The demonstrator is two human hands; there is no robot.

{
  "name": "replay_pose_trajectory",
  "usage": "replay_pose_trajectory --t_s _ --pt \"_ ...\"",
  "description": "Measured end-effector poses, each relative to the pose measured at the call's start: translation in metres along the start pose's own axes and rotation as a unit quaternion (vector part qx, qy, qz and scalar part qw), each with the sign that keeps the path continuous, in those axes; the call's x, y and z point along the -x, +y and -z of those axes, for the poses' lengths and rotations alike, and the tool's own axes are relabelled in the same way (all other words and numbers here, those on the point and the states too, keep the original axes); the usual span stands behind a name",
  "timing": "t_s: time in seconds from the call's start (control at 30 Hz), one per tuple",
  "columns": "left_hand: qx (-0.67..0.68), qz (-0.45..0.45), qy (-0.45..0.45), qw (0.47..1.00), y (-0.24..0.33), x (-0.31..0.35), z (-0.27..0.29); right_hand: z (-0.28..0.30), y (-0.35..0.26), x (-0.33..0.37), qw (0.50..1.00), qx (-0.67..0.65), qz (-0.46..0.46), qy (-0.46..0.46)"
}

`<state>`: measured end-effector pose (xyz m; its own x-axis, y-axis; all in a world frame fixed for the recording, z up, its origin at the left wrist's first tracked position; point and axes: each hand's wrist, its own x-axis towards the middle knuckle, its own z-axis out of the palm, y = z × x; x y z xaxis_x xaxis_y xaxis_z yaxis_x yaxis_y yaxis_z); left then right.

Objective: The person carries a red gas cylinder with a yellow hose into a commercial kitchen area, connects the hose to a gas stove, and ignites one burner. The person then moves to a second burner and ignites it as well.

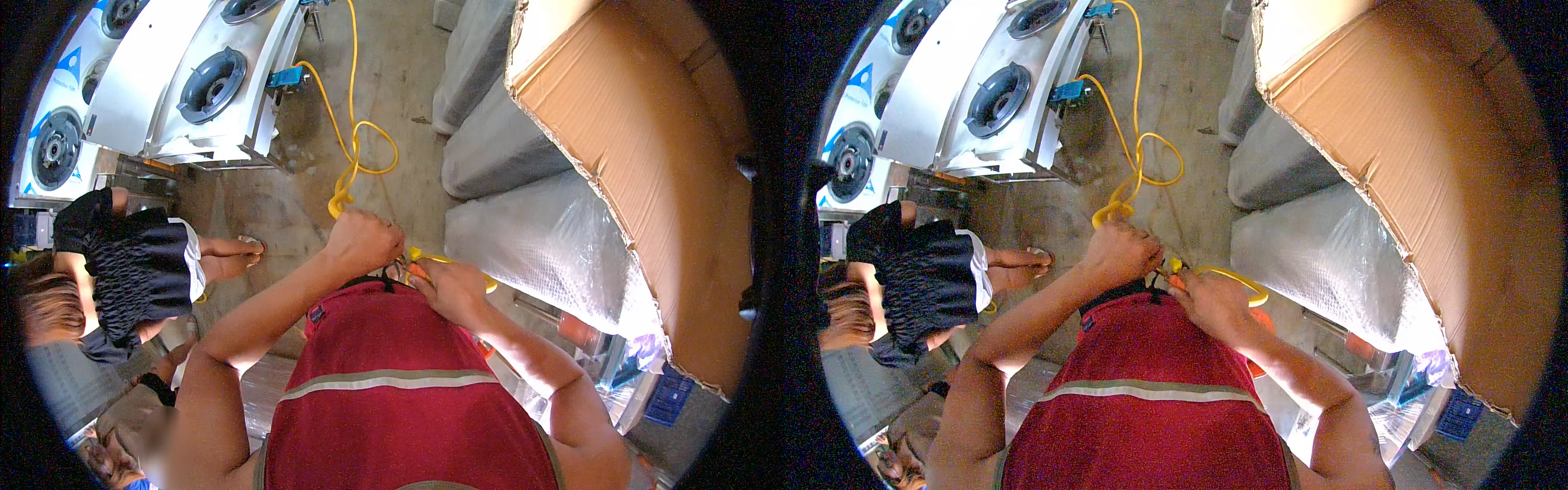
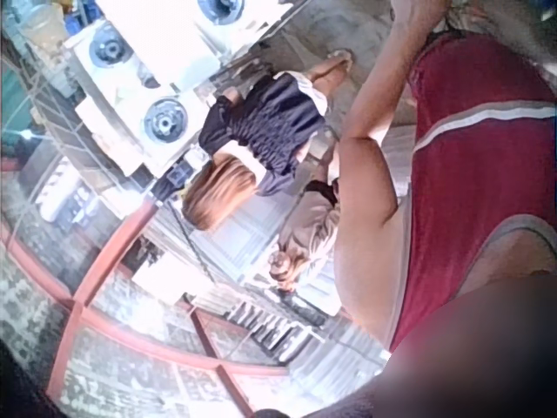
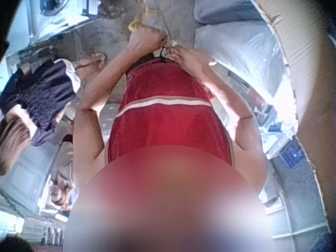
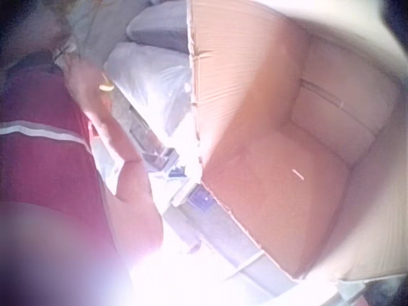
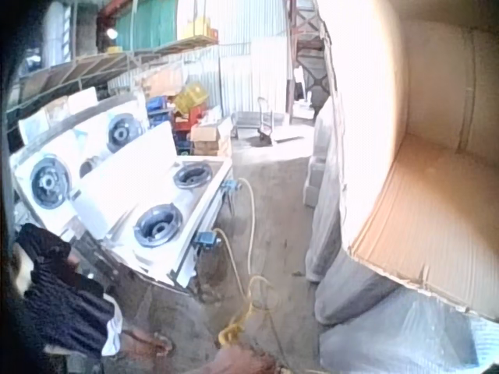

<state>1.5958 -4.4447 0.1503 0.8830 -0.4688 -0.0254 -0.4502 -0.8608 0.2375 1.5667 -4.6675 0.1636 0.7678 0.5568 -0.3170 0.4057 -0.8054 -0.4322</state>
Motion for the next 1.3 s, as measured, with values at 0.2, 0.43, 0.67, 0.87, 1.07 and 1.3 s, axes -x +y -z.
replay_pose_trajectory --t_s 0.2,0.43,0.67,0.87,1.07,1.3 --pt "0.077 0.129 -0.005 0.989 -0.018 0.024 -0.057 -0.054 0.016 -0.01 0.991 -0.072 0.019 0.107" --pt "0.515 0.258 -0.225 0.786 -0.033 0.052 -0.131 -0.072 0.002 -0.037 0.995 0.017 0.093 -0.021" --pt "0.761 0.396 -0.323 0.399 -0.031 0.041 -0.174 -0.062 -0.006 -0.027 0.998 -0.045 0.044 -0.032" --pt "0.841 0.383 -0.298 0.238 -0.043 0.053 -0.197 -0.057 0.018 -0.011 0.992 -0.112 0.036 0.054" --pt "0.906 0.316 -0.146 0.239 -0.036 0.029 -0.171 -0.055 0.012 -0.007 0.989 -0.131 -0.004 0.062" --pt "0.804 0.305 -0.011 0.51 -0.048 0.008 -0.096 -0.031 0.003 -0.012 0.979 -0.159 0.001 0.13"
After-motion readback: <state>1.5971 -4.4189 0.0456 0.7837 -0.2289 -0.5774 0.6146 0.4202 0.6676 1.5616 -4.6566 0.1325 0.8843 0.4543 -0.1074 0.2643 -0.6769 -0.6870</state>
